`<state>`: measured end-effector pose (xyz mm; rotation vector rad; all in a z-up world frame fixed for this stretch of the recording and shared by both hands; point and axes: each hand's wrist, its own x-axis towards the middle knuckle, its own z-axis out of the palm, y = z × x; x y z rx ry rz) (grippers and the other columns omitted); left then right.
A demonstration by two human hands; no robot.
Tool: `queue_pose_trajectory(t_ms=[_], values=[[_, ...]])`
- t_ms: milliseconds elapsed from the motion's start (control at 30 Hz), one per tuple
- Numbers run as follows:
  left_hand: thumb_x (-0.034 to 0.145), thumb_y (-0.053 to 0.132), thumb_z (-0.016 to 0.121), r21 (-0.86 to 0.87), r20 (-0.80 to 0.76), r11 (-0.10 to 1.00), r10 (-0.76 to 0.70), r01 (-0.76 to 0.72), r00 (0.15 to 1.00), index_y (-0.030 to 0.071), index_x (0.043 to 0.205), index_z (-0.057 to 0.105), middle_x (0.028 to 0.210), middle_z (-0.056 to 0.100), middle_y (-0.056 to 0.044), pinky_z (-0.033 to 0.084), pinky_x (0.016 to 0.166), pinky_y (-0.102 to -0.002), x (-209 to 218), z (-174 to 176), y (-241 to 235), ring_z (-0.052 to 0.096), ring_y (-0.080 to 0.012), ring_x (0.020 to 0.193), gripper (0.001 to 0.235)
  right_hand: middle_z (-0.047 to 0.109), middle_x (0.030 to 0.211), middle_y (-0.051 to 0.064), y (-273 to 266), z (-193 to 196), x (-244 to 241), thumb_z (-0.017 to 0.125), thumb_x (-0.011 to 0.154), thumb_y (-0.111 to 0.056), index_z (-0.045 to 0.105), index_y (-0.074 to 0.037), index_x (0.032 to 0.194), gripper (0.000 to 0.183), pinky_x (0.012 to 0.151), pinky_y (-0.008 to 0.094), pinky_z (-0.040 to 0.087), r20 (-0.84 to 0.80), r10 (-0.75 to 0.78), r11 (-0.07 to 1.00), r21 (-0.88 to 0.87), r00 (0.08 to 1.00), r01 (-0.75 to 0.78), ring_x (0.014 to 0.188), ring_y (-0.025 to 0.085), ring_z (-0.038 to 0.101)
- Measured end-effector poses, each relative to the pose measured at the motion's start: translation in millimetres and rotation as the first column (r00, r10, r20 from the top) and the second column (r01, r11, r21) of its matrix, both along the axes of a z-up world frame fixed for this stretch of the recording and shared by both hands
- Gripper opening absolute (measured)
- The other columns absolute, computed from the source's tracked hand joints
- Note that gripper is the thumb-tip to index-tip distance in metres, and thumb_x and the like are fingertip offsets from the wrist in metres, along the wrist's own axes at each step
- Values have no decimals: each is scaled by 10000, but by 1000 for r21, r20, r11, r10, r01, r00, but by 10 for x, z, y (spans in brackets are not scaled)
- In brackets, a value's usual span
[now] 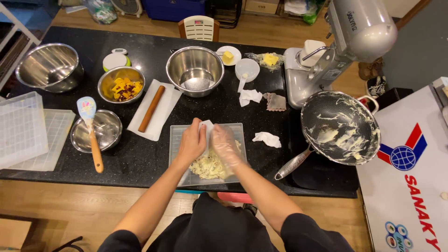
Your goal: Scraping a sticky mixture from a pan and spreading it evenly onto a tray
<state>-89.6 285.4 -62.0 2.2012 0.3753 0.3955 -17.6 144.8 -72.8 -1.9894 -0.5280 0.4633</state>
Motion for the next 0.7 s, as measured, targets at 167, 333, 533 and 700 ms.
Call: queue_pose_trajectory(t_ms=[167,333,533,700], values=[[1197,204,504,-20,258,969,242,-246,935,37,1233,616,903,691,-371,565,768,-689,-28,12,-92,738,-655,925,205,824,1219,319,402,-592,101,541,1142,-420,829,-10,1244,512,1083,642,614,-5,-56,996,-65,998,55,1254,533,753],[1198,188,529,-28,289,933,352,-360,890,34,1235,631,891,707,-360,578,753,-672,-139,-30,-141,748,-646,903,189,821,836,121,580,-1252,-18,793,985,-272,885,-35,1015,257,702,429,635,-217,-252,915,264,943,306,904,260,815],[1219,200,548,-167,362,818,571,-551,737,62,1220,602,932,693,-330,573,866,-631,-173,394,152,735,-615,944,149,799,905,86,-94,-419,-101,661,1044,-344,815,-168,947,254,828,504,629,401,324,946,-142,857,-291,963,343,819],[1243,205,593,-287,417,759,649,-585,637,62,1208,602,959,706,-261,575,918,-508,-223,569,379,759,-410,954,147,847,854,86,-101,-189,-58,696,1034,-272,852,-190,966,189,785,430,714,337,357,867,-468,871,-174,935,346,873]])
